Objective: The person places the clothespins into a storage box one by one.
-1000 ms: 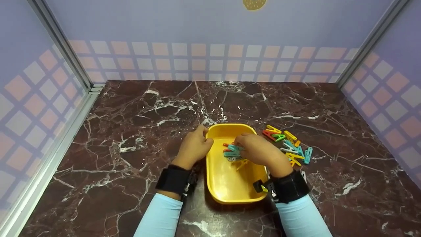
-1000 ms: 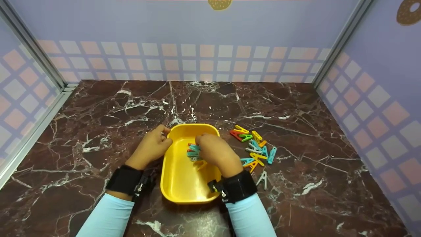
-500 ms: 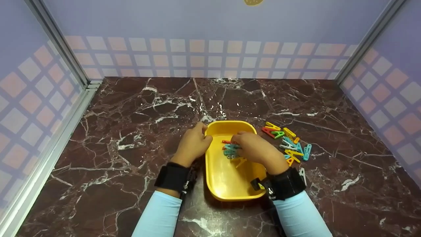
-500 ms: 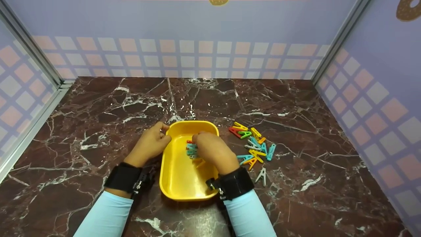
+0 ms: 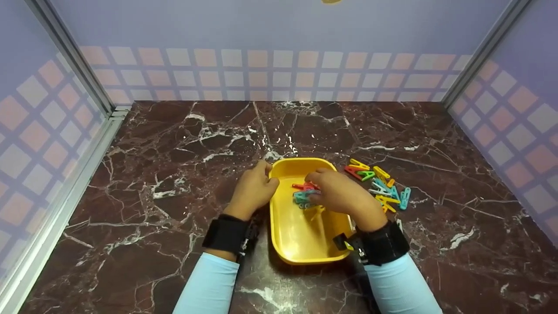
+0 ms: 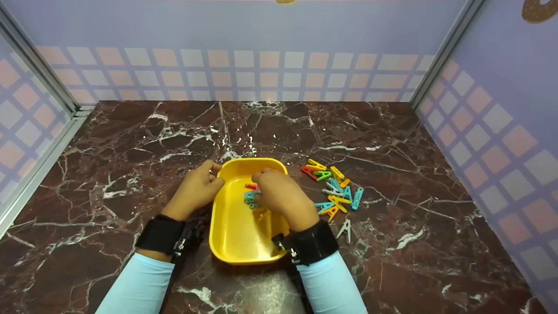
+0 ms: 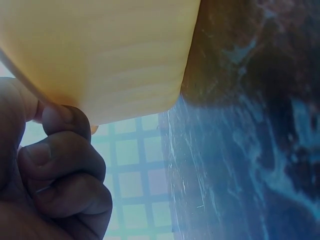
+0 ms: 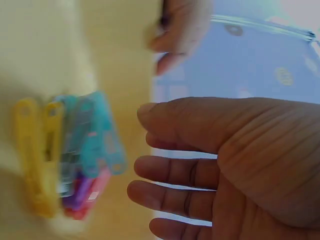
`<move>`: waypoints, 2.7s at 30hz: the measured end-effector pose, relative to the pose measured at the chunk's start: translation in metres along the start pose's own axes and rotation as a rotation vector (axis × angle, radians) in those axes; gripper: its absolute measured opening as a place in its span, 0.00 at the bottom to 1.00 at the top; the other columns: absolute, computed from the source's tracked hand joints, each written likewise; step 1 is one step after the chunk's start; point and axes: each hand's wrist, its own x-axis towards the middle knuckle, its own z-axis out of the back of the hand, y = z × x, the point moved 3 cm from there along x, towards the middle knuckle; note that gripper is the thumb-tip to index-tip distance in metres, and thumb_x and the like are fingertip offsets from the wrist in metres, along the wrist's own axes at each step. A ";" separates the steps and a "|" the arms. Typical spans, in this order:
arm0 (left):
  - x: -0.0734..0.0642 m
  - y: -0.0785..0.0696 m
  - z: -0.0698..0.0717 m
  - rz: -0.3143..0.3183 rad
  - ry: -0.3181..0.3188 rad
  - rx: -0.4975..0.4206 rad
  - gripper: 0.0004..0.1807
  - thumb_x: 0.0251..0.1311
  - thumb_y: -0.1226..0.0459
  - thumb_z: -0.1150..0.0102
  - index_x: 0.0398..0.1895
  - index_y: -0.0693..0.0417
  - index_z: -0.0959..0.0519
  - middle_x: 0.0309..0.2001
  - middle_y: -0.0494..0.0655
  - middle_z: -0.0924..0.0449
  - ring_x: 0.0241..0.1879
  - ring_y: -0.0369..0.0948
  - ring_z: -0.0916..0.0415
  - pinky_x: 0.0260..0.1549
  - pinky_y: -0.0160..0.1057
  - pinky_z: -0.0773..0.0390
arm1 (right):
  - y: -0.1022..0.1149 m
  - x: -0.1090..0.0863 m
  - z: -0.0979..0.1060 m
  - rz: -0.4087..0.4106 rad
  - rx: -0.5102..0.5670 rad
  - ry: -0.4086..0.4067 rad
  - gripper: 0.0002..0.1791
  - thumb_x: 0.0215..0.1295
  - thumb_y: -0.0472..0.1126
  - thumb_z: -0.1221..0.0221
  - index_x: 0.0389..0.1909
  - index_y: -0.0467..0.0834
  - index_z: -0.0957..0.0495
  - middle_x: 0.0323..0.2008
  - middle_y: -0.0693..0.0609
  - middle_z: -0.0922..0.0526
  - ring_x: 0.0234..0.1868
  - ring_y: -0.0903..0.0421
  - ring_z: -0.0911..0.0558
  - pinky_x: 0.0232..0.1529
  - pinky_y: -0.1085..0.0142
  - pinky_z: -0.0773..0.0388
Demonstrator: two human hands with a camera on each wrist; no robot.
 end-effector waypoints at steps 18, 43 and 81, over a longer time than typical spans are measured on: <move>0.000 0.000 0.000 -0.019 -0.007 0.006 0.16 0.61 0.62 0.45 0.50 0.57 0.24 0.26 0.47 0.21 0.29 0.46 0.22 0.32 0.44 0.23 | -0.053 -0.044 0.033 -0.197 0.153 -0.071 0.15 0.62 0.33 0.40 0.50 0.37 0.21 0.42 0.42 0.19 0.41 0.46 0.22 0.45 0.50 0.24; -0.001 -0.001 0.001 -0.020 -0.004 0.009 0.16 0.61 0.62 0.45 0.50 0.58 0.25 0.24 0.47 0.22 0.26 0.45 0.23 0.28 0.43 0.24 | -0.136 -0.061 0.008 -0.422 0.153 0.045 0.19 0.58 0.34 0.41 0.51 0.32 0.20 0.43 0.37 0.17 0.38 0.44 0.21 0.42 0.49 0.24; -0.001 -0.001 0.001 -0.002 0.004 -0.009 0.16 0.61 0.62 0.46 0.51 0.58 0.25 0.31 0.50 0.19 0.30 0.46 0.21 0.31 0.43 0.22 | -0.098 -0.022 -0.010 -0.278 0.065 0.020 0.06 0.59 0.31 0.39 0.37 0.38 0.22 0.27 0.49 0.23 0.28 0.50 0.26 0.33 0.56 0.28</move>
